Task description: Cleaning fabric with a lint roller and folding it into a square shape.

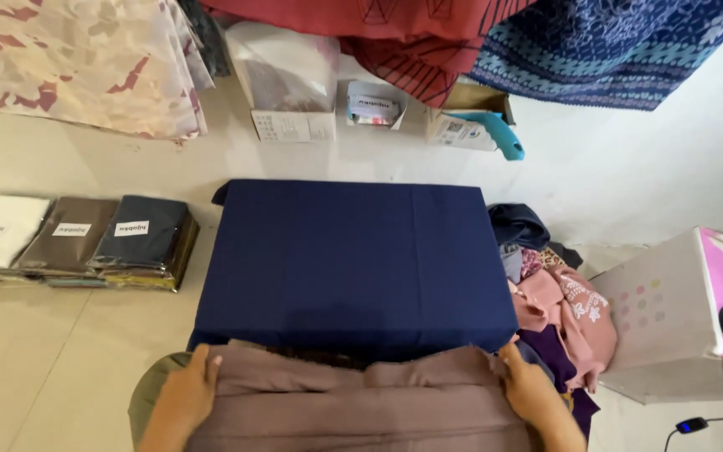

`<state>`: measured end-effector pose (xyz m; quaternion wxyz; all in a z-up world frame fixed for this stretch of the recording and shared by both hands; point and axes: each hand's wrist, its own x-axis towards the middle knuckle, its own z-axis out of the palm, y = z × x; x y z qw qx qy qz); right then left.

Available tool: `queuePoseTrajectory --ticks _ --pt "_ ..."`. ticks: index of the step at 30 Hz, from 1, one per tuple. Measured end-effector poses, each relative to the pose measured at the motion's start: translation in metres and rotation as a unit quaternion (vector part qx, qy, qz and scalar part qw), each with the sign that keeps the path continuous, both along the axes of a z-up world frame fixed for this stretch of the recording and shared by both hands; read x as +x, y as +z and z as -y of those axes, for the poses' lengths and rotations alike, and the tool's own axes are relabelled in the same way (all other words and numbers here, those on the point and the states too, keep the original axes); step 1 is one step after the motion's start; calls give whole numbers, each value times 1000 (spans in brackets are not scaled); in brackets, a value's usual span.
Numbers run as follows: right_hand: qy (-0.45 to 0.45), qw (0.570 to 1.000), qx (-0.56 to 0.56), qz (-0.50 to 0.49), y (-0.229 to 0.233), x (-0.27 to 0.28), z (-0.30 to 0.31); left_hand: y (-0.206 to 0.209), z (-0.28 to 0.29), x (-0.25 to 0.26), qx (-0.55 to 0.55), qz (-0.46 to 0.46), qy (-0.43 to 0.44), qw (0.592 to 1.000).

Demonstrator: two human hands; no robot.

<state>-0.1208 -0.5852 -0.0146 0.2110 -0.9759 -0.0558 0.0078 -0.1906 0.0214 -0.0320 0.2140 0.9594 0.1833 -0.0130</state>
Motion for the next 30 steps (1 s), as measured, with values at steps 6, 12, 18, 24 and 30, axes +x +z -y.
queuePoseTrajectory --ticks 6,12,18,24,30 --pt "-111 964 -172 170 22 -43 -49 -17 41 -33 279 224 86 930" --pt "-220 944 126 212 4 -13 -28 20 40 -10 96 300 155 936" --pt "-108 903 187 371 130 79 -68 132 26 87 -74 437 57 894" --pt "-242 906 62 342 120 227 -70 139 -6 224 42 558 6 829" --pt "-188 916 -120 335 14 331 -63 49 -20 327 146 471 27 870"
